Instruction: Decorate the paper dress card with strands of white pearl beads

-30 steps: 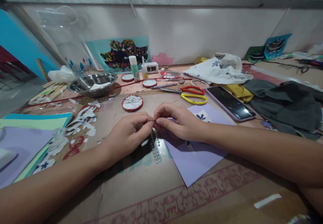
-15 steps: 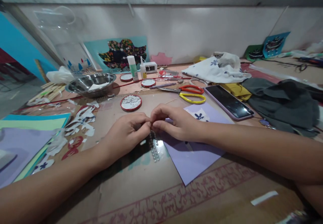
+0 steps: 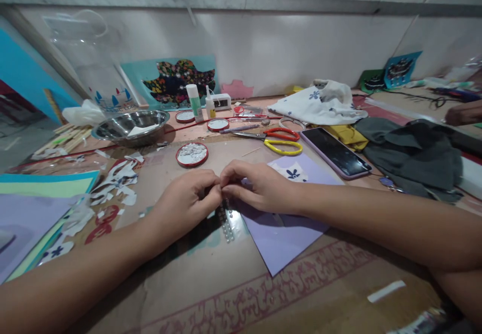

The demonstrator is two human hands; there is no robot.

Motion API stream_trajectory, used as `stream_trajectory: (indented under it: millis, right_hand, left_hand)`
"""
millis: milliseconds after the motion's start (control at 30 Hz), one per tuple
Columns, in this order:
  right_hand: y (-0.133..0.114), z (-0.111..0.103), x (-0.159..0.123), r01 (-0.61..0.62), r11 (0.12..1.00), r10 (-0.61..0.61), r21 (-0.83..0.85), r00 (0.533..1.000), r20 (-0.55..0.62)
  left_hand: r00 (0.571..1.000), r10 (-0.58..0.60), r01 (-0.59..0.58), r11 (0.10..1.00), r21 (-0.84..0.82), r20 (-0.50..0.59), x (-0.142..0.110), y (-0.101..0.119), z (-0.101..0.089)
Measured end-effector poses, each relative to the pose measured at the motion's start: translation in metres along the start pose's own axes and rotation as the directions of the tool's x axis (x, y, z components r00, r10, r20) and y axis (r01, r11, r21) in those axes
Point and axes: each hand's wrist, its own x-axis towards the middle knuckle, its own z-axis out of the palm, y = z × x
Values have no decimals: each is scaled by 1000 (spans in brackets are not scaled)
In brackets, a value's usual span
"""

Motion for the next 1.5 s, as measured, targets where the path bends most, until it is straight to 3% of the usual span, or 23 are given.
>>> stream_trajectory:
  millis: [233, 467, 1000, 1500]
  right_hand:
    - [4, -2, 5, -106, 992, 112, 69, 990, -82]
    - [3, -4, 3, -55, 997, 60, 54, 995, -80]
    - [0, -1, 1, -60, 992, 64, 113, 998, -25]
    - [1, 0, 1, -17, 1000, 18, 25, 998, -55]
  left_hand:
    - [999, -33, 27, 992, -125, -40, -2, 1, 2]
    - [1000, -28, 26, 986, -167, -13, -2, -1, 1]
    - [999, -46, 45, 996, -82, -5, 2, -1, 1]
    - [997, -53, 56, 996, -69, 48, 2, -1, 2]
